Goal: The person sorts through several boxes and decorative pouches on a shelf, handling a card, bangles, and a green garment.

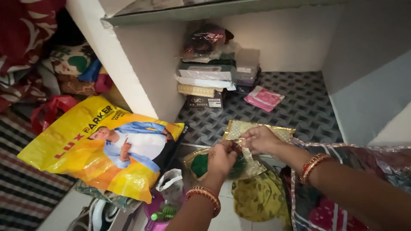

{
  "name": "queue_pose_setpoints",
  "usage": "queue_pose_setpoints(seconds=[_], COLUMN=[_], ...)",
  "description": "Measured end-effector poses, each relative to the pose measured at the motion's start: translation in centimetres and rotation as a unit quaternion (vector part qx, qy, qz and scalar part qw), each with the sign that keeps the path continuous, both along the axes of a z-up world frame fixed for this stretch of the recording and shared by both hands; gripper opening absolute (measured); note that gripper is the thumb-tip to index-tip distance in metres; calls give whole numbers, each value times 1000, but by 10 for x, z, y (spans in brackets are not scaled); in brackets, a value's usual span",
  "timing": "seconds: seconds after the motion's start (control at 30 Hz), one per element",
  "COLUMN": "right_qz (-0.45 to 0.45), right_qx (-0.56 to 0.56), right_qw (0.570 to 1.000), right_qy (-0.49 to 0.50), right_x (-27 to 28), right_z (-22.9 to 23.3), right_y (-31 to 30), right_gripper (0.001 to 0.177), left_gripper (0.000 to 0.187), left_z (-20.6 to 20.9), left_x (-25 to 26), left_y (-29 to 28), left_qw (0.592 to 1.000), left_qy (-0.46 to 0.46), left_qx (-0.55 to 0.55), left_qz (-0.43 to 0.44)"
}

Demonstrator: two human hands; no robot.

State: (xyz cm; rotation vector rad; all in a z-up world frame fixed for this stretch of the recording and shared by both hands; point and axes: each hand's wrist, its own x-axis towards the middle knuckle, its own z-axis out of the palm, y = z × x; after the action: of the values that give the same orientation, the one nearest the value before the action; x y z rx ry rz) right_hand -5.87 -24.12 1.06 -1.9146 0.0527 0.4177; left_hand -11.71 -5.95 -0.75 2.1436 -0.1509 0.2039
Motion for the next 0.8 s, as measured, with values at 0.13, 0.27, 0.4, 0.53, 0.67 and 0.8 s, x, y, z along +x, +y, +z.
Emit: queue_pose_setpoints(seconds=[0.13,0.27,0.4,0.53,0.67,0.8], right_qz=[14,59,48,36,38,27], right_qx=[-15,-27,-57,-75,-121,-213], right_qw=[1000,994,995,994,986,964], right_qy=[-4,-87,-68,-67,-105,-154], right_x=[1,11,13,10,16,18], right_z=[0,-20,-26,-23,-21,-16], right_y=[-1,-2,-8,-15,-31,-36], right_gripper=[26,19,17,16,16,20], left_gripper=[27,29,29,32,34,30], left_z=[-37,-68,-58,-33,-11,1], left_x=[20,42,36,22,15,6], left_y=[8,10,12,16,23,25], left_qw=[996,984,989,988,978,971], left_qy=[51,98,144,116,123,107], left_qx=[-71,-126,-3,92,159,204], left_qz=[-21,-79,-34,-39,-48,-62])
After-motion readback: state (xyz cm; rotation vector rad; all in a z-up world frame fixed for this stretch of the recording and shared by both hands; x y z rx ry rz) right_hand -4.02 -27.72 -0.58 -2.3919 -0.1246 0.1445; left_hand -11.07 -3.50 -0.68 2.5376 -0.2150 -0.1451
